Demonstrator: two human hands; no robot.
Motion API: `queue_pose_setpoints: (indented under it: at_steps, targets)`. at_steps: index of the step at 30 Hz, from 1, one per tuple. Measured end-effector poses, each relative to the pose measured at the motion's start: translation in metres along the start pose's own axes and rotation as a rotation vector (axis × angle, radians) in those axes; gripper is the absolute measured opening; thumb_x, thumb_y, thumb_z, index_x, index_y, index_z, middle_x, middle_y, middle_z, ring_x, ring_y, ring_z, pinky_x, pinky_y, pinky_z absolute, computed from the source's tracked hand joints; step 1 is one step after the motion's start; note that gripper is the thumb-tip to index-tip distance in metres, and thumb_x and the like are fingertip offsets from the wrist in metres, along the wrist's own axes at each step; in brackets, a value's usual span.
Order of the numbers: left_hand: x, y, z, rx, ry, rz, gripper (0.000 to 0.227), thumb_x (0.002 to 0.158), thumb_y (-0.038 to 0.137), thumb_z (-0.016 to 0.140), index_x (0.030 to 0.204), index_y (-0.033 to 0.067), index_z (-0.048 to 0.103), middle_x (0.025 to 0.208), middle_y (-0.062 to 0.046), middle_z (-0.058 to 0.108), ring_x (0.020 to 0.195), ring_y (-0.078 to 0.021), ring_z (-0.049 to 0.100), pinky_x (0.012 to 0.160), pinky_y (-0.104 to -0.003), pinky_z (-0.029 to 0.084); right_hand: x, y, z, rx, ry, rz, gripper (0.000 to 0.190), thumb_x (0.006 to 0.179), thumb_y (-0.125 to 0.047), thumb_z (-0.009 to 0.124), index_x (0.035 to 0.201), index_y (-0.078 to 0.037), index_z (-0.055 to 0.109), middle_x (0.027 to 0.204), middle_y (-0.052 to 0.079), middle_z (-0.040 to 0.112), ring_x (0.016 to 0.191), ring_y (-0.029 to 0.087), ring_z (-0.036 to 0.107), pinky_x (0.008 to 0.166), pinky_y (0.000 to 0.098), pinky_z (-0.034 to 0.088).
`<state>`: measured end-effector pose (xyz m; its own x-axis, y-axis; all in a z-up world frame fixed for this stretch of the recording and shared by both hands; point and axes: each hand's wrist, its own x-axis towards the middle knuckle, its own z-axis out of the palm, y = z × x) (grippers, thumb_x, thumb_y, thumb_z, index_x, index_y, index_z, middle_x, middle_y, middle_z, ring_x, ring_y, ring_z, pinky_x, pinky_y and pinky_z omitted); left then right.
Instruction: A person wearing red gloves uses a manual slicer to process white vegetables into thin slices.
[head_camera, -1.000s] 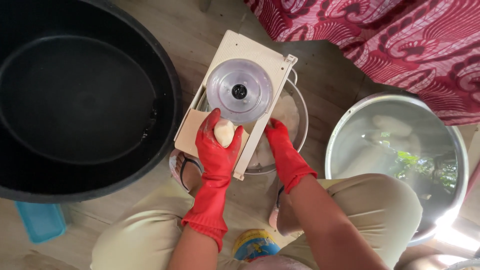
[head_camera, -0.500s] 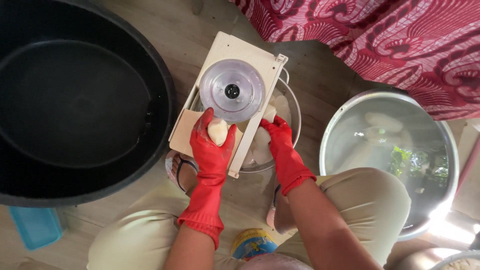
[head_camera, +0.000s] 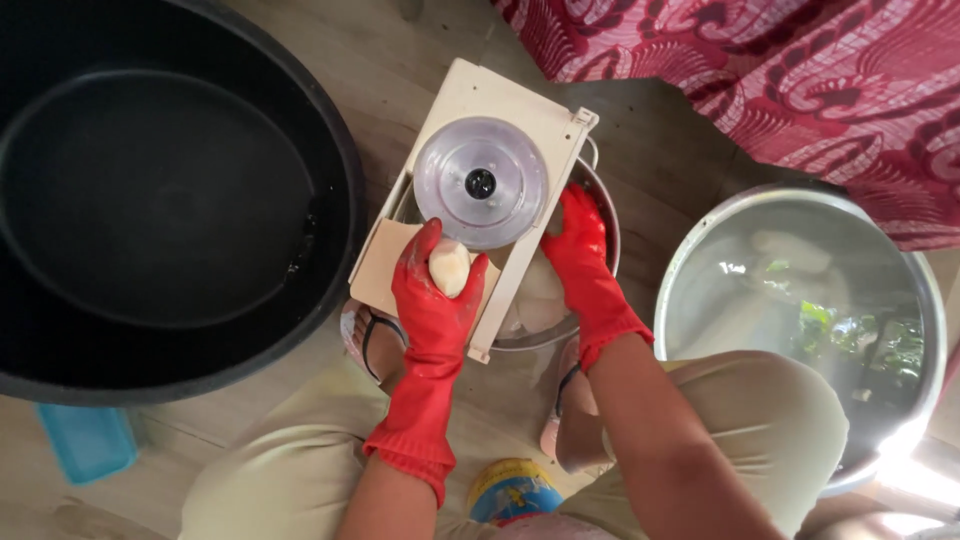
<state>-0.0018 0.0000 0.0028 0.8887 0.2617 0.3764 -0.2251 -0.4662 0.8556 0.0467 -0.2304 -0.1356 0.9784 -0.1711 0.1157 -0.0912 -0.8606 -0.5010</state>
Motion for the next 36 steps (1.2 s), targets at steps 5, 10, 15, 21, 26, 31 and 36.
queue_pose_setpoints:
  at_steps: [5,10,15,21,26,31,36]
  targets:
    - [0.005,0.0,0.0,-0.003,0.0,0.006,0.067,0.065,0.023,0.097,0.123,0.0053,0.069,0.111,-0.018,0.072,0.104,-0.0365,0.072,0.097,-0.046,0.057,-0.006,-0.01,0.02,0.342,-0.089,0.278,0.066,0.076,-0.024,0.085,0.136,-0.007,0.064,0.138,0.023,0.06,0.131,0.039,0.056,0.113,0.0475,0.044]
    - [0.002,0.0,0.0,-0.026,-0.002,-0.016,0.067,0.066,0.023,0.097,0.125,0.0064,0.069,0.113,-0.019,0.072,0.105,-0.0368,0.072,0.099,-0.046,0.056,-0.026,-0.014,0.026,0.762,-0.183,0.658,0.06,0.079,-0.026,0.084,0.131,-0.002,0.066,0.128,0.029,0.064,0.122,0.042,0.062,0.103,0.0492,0.052]
    - [0.002,0.001,-0.001,0.01,0.002,0.041,0.066,0.067,0.024,0.096,0.123,0.0031,0.068,0.112,-0.02,0.071,0.104,-0.039,0.071,0.096,-0.048,0.057,-0.034,0.026,0.049,1.125,-0.099,0.922,0.046,0.084,-0.031,0.083,0.12,-0.005,0.072,0.109,0.026,0.071,0.094,0.035,0.069,0.088,0.0402,0.059]
    - [0.001,0.002,-0.001,-0.017,0.009,0.011,0.066,0.067,0.02,0.096,0.125,0.0049,0.069,0.113,-0.018,0.072,0.103,-0.0369,0.072,0.098,-0.046,0.057,-0.013,-0.008,-0.018,0.964,-0.151,0.732,0.079,0.089,0.005,0.065,0.159,-0.016,0.034,0.147,0.028,0.048,0.112,0.044,0.07,0.086,0.049,0.066]
    - [0.0,0.0,0.0,-0.018,0.011,0.029,0.067,0.067,0.02,0.097,0.125,0.0051,0.068,0.113,-0.019,0.072,0.103,-0.0376,0.072,0.096,-0.047,0.057,-0.042,0.019,0.026,0.078,0.134,0.425,0.069,0.068,-0.034,0.089,0.121,-0.02,0.048,0.107,0.007,0.058,0.093,0.025,0.066,0.059,0.0317,0.06]
    - [-0.004,-0.005,0.0,0.009,0.009,0.045,0.068,0.066,0.023,0.097,0.125,0.0049,0.069,0.113,-0.019,0.072,0.104,-0.0383,0.071,0.095,-0.047,0.057,-0.084,-0.021,0.07,0.2,-0.329,0.531,0.119,0.054,-0.026,0.094,0.15,-0.008,0.026,0.134,0.024,0.05,0.119,0.042,0.058,0.095,0.0499,0.054]
    - [0.0,-0.001,-0.001,-0.001,-0.003,0.034,0.065,0.069,0.025,0.095,0.125,0.0046,0.068,0.114,-0.019,0.072,0.104,-0.0379,0.071,0.097,-0.047,0.056,-0.012,-0.013,0.13,0.309,0.022,1.166,0.048,0.091,-0.046,0.069,0.109,-0.001,0.073,0.091,0.005,0.066,0.092,0.013,0.061,0.075,0.0173,0.045]
